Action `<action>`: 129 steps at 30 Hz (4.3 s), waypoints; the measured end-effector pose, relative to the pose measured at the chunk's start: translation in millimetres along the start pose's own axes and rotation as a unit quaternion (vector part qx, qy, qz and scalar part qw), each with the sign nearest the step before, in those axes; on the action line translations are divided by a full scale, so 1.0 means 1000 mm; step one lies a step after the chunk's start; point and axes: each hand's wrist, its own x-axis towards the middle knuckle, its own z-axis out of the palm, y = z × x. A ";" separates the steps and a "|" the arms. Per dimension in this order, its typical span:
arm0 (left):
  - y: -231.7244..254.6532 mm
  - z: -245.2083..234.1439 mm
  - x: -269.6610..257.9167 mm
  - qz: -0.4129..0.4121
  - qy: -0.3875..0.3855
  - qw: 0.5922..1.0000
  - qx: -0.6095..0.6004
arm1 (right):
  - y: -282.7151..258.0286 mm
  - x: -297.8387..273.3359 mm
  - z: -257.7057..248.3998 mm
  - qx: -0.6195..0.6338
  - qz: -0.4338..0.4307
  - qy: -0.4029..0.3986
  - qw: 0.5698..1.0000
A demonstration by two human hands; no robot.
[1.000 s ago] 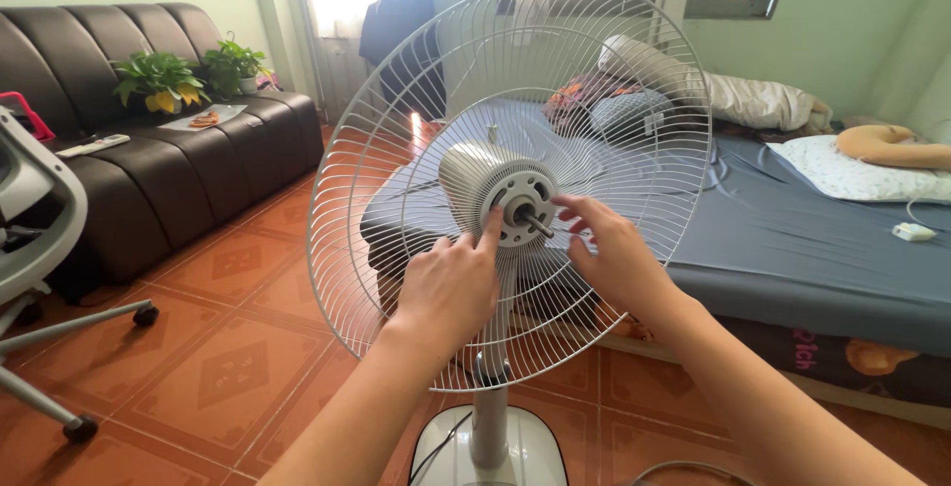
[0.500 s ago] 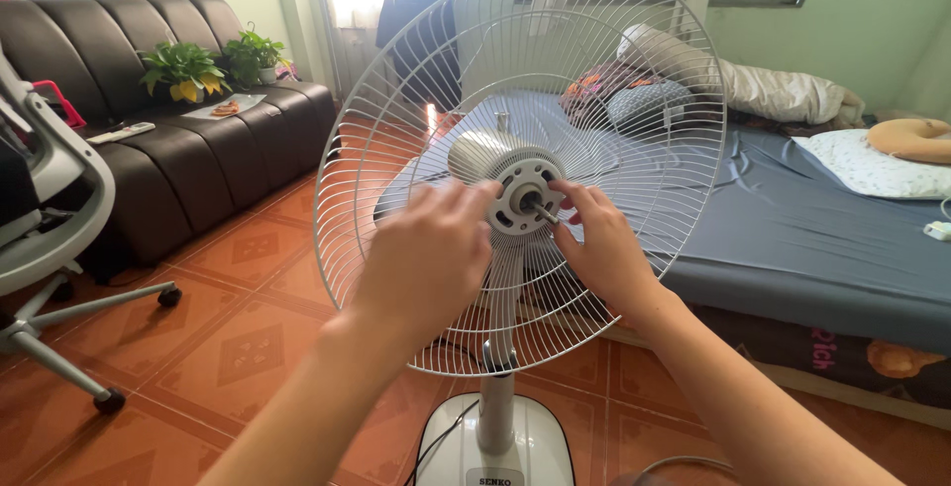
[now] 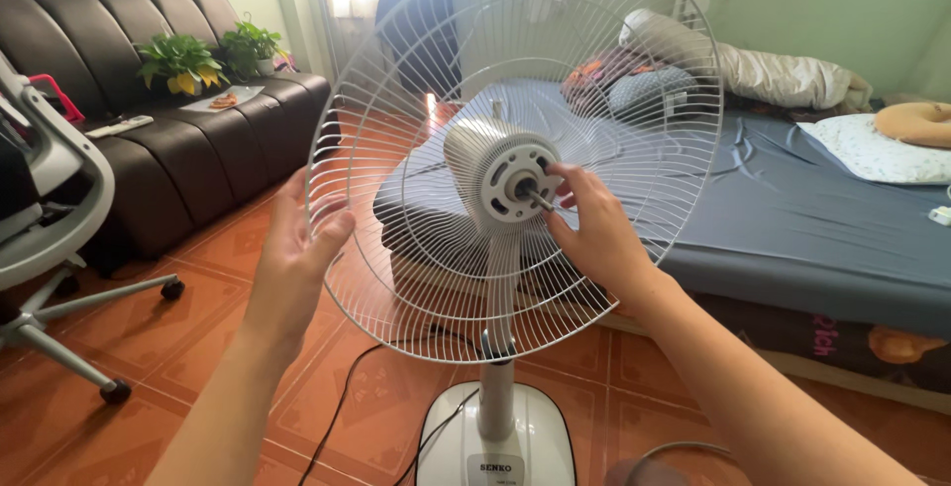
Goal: The person disassembles a standing fan by removing the front grille, fan blades, and rear grille. They then wipe the metal grilles with a wet cloth and place the cleaned parts on the floor.
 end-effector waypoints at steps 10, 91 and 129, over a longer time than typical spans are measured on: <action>-0.012 0.020 0.000 -0.058 0.059 0.986 -0.142 | 0.022 -0.011 -0.036 0.006 0.001 0.011 1.000; -0.004 0.075 -0.071 -0.157 -0.032 0.966 -0.204 | 0.092 -0.109 -0.157 0.323 0.377 0.136 0.857; -0.155 0.294 -0.166 -0.452 -0.343 0.806 -0.165 | 0.086 -0.472 -0.264 0.121 0.694 0.281 0.652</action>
